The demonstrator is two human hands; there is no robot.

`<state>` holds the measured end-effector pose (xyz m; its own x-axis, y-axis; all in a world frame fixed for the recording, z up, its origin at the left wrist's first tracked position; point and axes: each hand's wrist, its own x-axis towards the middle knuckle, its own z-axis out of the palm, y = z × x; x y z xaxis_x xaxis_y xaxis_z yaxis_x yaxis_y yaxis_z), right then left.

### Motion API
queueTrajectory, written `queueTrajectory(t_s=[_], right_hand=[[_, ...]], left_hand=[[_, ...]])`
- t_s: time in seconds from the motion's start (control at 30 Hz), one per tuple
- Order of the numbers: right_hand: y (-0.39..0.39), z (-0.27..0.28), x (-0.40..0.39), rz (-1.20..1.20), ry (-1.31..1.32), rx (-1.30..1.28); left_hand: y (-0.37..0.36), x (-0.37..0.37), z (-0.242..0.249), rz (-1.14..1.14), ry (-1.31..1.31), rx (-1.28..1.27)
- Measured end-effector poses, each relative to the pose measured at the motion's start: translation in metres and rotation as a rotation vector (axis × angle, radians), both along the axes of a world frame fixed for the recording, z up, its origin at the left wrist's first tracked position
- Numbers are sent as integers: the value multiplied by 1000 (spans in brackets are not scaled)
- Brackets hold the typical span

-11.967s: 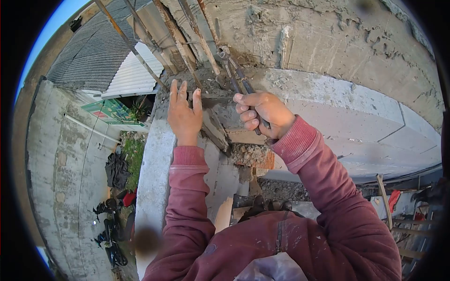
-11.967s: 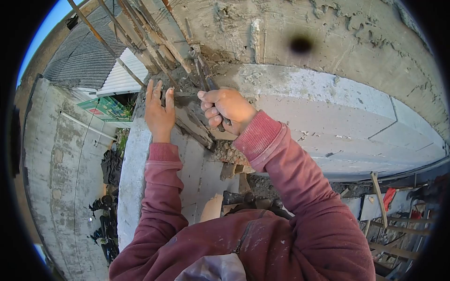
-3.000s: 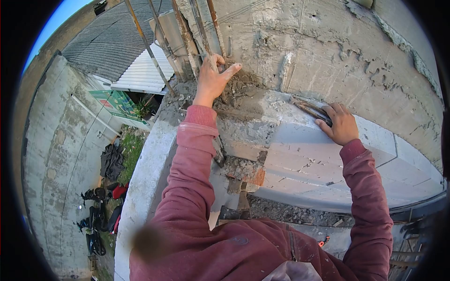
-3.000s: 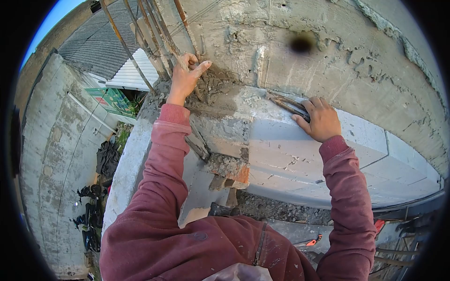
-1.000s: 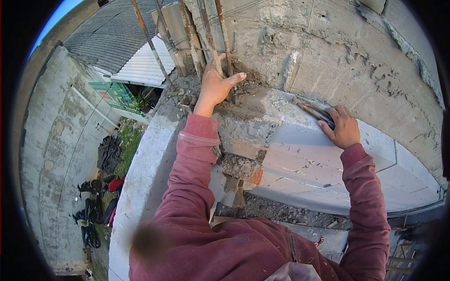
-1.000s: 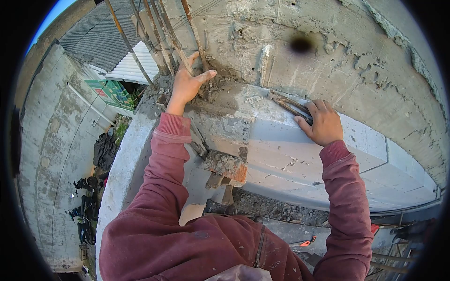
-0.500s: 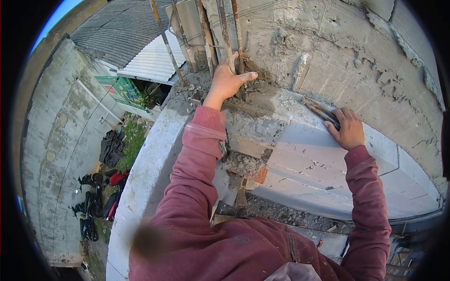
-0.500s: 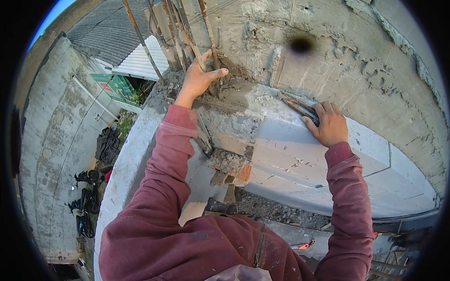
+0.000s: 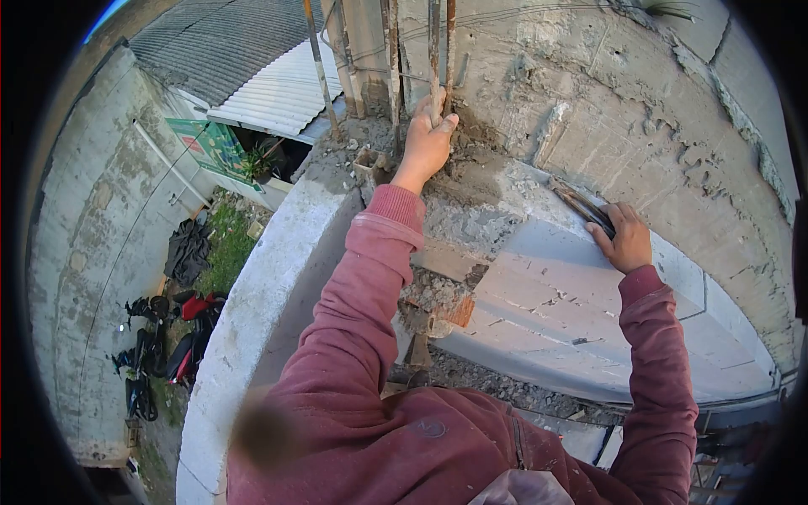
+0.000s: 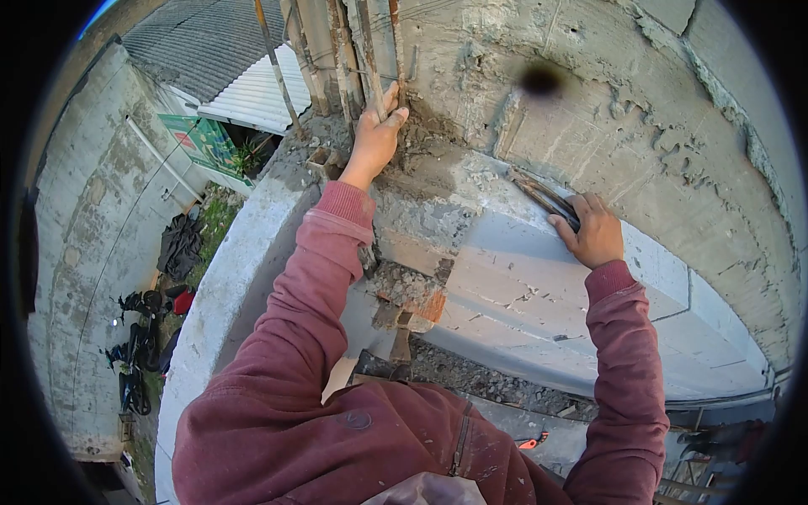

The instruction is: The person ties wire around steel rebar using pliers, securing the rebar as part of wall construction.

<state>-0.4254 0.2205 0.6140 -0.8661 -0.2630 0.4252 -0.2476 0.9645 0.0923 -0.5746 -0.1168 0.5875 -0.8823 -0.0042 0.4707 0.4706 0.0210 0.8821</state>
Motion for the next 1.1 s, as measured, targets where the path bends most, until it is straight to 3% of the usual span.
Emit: queueTrajectory(t_s=[0.07, 0.2, 0.3, 0.33, 0.43, 0.63, 0.8, 0.9, 1.1], right_hand=[[-4, -4, 2, -56, 46, 82], [-20, -10, 8, -215, 61, 201], [19, -24, -19, -215, -233, -48], [-12, 15, -2, -317, -598, -626], [-74, 50, 32, -162, -831, -1600], [-143, 47, 17, 448, -1250, -2249], [-171, 39, -18, 437, -1269, -2117], [-187, 62, -30, 223, -1166, -1927], [-187, 73, -66, 262, -1308, -1782]], left_hand=[[3, -1, -6, 29, -1, 96], [0, 13, -4, 126, 133, -21], [2, 3, -14, 140, 121, -14], [1, 6, -10, 123, 82, -49], [1, 21, 4, 83, 7, 62], [1, 14, -2, 1, 6, 139], [-1, 15, 1, -77, 28, 213], [-2, 18, 4, -109, 5, 223], [-2, 23, 12, -141, -37, 268]])
